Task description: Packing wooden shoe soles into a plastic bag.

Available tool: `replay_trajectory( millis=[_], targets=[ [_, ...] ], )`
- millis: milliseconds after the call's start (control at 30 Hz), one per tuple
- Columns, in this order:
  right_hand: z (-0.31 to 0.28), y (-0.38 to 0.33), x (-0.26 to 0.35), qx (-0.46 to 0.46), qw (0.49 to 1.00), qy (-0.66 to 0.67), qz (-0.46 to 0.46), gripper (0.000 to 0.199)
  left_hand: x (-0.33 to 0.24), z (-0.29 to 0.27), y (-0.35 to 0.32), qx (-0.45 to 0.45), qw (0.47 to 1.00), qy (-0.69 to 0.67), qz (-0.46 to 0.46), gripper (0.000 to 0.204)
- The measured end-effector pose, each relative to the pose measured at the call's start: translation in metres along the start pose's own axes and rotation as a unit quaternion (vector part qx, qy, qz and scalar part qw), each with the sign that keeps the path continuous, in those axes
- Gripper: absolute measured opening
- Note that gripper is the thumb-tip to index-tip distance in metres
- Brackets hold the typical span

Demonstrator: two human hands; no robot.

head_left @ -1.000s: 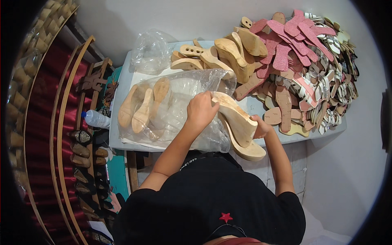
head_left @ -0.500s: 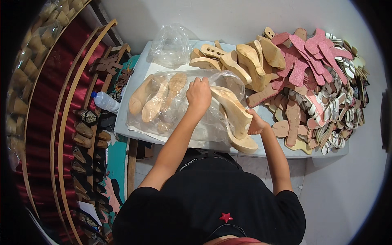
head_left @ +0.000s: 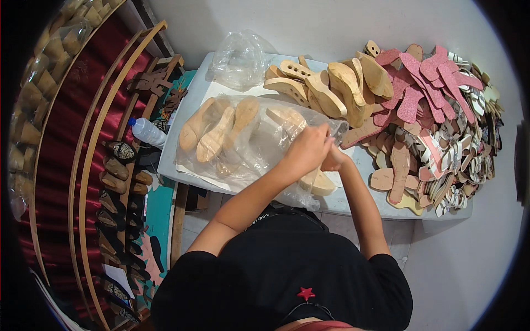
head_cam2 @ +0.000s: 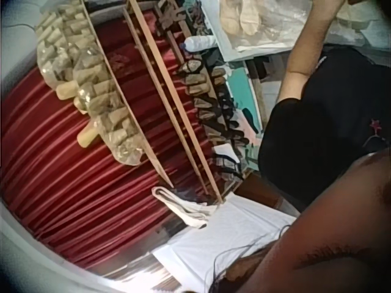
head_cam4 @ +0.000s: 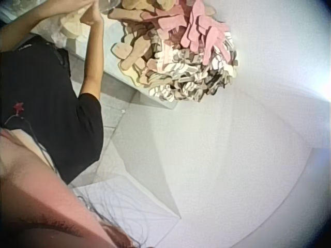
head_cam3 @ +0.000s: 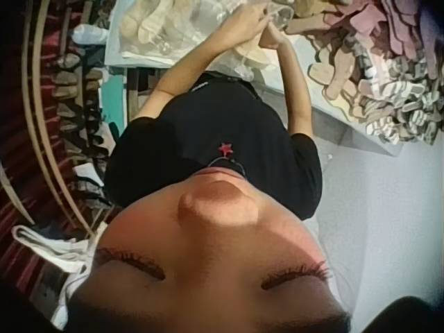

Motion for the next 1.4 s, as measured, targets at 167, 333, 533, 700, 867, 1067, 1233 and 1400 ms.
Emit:
replay_trajectory(
  millis=[167, 333, 533, 700, 867, 1067, 1233, 1400],
  targets=[
    [0.016, 0.037, 0.009, -0.008, 0.999, -0.026, -0.027, 0.054, 0.009, 0.017, -0.007, 0.006, 0.998, -0.060, 0.012, 0.018],
    [0.036, 0.029, -0.029, -0.006, 0.997, -0.065, -0.050, 0.052, 0.012, 0.008, -0.007, 0.011, 0.997, -0.072, -0.009, 0.019],
    [0.080, 0.062, -0.051, -0.003, 0.991, -0.107, -0.082, 0.050, 0.009, -0.007, -0.002, -0.020, 0.986, -0.165, -0.023, 0.019],
    [0.088, 0.072, -0.057, -0.007, 0.984, -0.139, -0.113, 0.048, 0.008, -0.017, -0.001, -0.003, 0.980, -0.192, -0.055, 0.020],
    [0.075, 0.053, -0.064, -0.007, 0.974, -0.171, -0.149, 0.046, 0.011, -0.023, -0.006, 0.004, 0.980, -0.192, -0.044, 0.021],
    [0.049, 0.027, -0.067, -0.019, 0.959, -0.206, -0.192, 0.044, 0.015, -0.023, -0.006, 0.007, 0.982, -0.183, -0.054, 0.020],
    [0.061, 0.053, -0.062, -0.032, 0.945, -0.231, -0.230, 0.042, 0.020, -0.025, -0.002, -0.011, 0.977, -0.212, -0.038, 0.017],
    [0.074, 0.080, -0.050, -0.050, 0.926, -0.259, -0.270, 0.040, 0.016, -0.028, 0.002, -0.014, 0.972, -0.235, -0.025, 0.014]
  ],
)
Point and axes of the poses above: each hand's wrist, its own y-axis towards the middle knuckle, its own z-axis out of the palm, x = y × z, the point moved 5 cm from there along y, towards the middle knuckle, and after that the axes turned 13 degrees about -z, right-handed, at the moved point
